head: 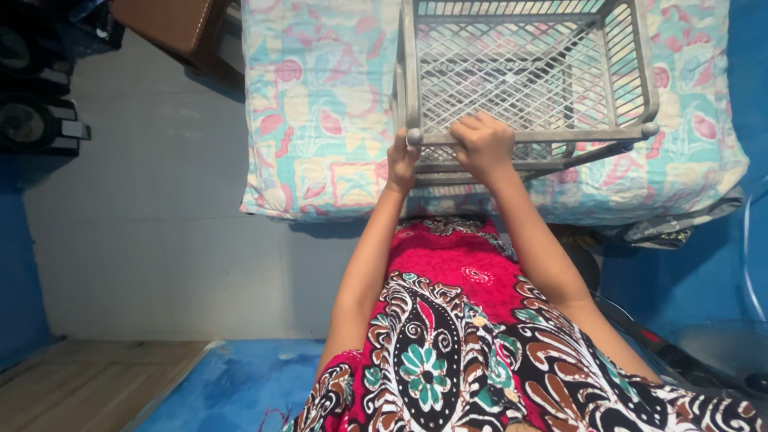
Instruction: The person sits on the floor beside a bed and works on two metal mesh baskets with removable tube legs, pulling tubes out of the basket frames, setting them aside, and reinserting the tubes to reassemble the baskets.
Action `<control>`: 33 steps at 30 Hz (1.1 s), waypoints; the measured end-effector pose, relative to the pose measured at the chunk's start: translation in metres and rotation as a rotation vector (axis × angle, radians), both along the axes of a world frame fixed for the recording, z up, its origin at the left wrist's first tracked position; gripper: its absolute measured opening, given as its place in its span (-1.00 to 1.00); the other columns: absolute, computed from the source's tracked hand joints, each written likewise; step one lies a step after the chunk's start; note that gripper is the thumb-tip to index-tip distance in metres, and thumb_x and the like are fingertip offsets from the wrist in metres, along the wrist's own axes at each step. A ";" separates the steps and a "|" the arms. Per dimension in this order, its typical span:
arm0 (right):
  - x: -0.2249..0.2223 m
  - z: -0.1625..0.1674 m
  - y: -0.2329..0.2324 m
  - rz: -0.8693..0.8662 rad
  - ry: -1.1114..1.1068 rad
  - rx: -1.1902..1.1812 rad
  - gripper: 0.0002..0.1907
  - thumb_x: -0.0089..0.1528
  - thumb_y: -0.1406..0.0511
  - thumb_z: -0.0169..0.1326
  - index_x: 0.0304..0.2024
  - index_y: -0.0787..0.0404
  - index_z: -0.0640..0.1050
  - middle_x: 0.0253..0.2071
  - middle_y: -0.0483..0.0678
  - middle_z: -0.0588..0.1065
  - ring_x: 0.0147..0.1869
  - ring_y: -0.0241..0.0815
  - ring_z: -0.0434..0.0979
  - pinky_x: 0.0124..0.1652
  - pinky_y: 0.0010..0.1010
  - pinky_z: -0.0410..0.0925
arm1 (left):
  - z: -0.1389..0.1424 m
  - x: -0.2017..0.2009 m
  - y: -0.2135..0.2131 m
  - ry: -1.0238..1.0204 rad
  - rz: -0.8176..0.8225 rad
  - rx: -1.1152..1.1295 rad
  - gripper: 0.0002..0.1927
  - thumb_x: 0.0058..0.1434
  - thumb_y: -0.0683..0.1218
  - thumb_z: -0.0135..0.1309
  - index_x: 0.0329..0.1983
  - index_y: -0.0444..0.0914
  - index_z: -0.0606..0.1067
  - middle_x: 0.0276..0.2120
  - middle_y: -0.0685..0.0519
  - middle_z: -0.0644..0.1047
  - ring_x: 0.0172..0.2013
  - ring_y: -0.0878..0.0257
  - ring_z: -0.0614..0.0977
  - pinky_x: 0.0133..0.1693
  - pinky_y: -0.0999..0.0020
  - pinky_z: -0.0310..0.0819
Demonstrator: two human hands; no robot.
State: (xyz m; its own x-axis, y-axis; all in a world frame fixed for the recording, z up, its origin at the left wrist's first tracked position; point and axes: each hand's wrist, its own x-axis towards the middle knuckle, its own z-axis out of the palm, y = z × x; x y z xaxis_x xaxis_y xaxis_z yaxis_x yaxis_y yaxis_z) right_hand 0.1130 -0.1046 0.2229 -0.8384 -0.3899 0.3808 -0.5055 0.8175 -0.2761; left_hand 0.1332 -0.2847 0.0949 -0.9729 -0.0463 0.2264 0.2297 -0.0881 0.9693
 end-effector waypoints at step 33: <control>0.014 -0.009 -0.009 -0.026 0.102 -0.057 -0.85 -0.11 0.30 0.12 -0.45 0.06 0.50 -0.46 -0.15 0.43 -0.33 -0.08 0.44 -0.38 -0.18 0.31 | -0.005 0.014 0.003 0.002 0.230 -0.153 -0.17 0.34 0.53 -0.34 -0.36 -0.32 0.44 -0.54 -0.09 0.38 -0.47 0.00 0.45 -0.37 0.08 0.26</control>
State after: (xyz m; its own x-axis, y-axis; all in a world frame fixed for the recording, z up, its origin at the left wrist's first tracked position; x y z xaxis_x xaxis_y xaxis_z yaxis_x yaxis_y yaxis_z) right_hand 0.1272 -0.1139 0.2135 -0.8035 -0.3443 0.4857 -0.5126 0.8149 -0.2703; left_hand 0.1469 -0.2814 0.0903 -0.9403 -0.2311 0.2500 0.2290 0.1139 0.9667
